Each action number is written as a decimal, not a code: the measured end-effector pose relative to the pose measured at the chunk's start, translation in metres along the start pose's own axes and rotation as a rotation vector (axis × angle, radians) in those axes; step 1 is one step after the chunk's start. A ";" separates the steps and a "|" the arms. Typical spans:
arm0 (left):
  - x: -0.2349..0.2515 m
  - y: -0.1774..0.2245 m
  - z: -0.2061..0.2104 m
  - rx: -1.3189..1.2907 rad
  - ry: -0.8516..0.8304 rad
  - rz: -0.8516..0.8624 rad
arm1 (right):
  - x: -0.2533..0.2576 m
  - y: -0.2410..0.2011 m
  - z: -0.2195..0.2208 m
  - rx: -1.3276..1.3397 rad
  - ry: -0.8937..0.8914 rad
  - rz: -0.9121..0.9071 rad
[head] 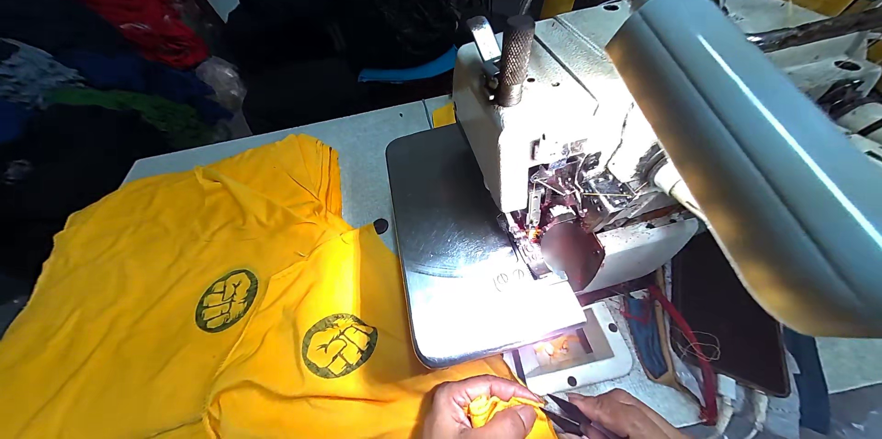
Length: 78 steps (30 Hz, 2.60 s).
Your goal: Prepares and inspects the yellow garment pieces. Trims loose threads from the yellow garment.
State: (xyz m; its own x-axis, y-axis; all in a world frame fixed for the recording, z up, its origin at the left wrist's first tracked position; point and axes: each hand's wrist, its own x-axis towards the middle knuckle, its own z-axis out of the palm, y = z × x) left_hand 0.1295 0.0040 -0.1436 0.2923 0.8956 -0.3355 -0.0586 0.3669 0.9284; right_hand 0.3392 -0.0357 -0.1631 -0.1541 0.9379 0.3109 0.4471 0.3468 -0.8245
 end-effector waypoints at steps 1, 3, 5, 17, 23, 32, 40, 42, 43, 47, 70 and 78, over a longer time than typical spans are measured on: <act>0.000 0.000 0.000 0.001 0.000 0.000 | 0.000 0.001 -0.001 0.002 -0.003 -0.006; 0.000 0.001 0.000 0.008 -0.007 0.000 | 0.000 0.002 -0.001 0.005 -0.007 -0.016; 0.001 0.001 -0.001 0.004 -0.015 -0.003 | 0.001 0.003 -0.001 0.003 -0.012 -0.022; 0.002 0.001 -0.002 0.002 -0.028 -0.026 | 0.001 0.009 0.000 0.016 -0.017 -0.057; 0.001 0.001 -0.001 -0.032 -0.025 -0.036 | 0.002 0.009 -0.003 0.005 -0.014 -0.087; 0.002 0.000 -0.003 -0.013 -0.039 -0.040 | 0.002 0.013 -0.002 0.014 -0.023 -0.081; 0.002 0.000 -0.003 -0.035 -0.053 -0.027 | 0.004 0.017 -0.004 0.027 -0.051 -0.117; 0.002 0.000 -0.002 -0.031 -0.056 -0.028 | 0.005 0.018 -0.003 0.038 -0.052 -0.121; 0.002 -0.001 -0.002 -0.029 -0.062 -0.024 | 0.006 0.017 -0.003 0.045 -0.049 -0.121; 0.003 -0.002 -0.003 0.010 -0.079 -0.002 | 0.008 0.018 0.001 0.073 -0.046 -0.129; 0.003 -0.004 -0.005 0.018 -0.076 0.020 | 0.002 0.011 -0.004 -0.005 -0.027 -0.091; 0.004 -0.003 -0.004 0.016 -0.088 0.010 | 0.007 0.015 -0.003 0.015 -0.049 -0.134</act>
State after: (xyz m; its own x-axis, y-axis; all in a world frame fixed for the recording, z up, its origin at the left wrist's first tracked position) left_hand 0.1267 0.0072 -0.1481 0.3747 0.8732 -0.3116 -0.0465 0.3533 0.9343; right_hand 0.3478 -0.0241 -0.1723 -0.2545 0.8825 0.3956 0.4068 0.4688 -0.7841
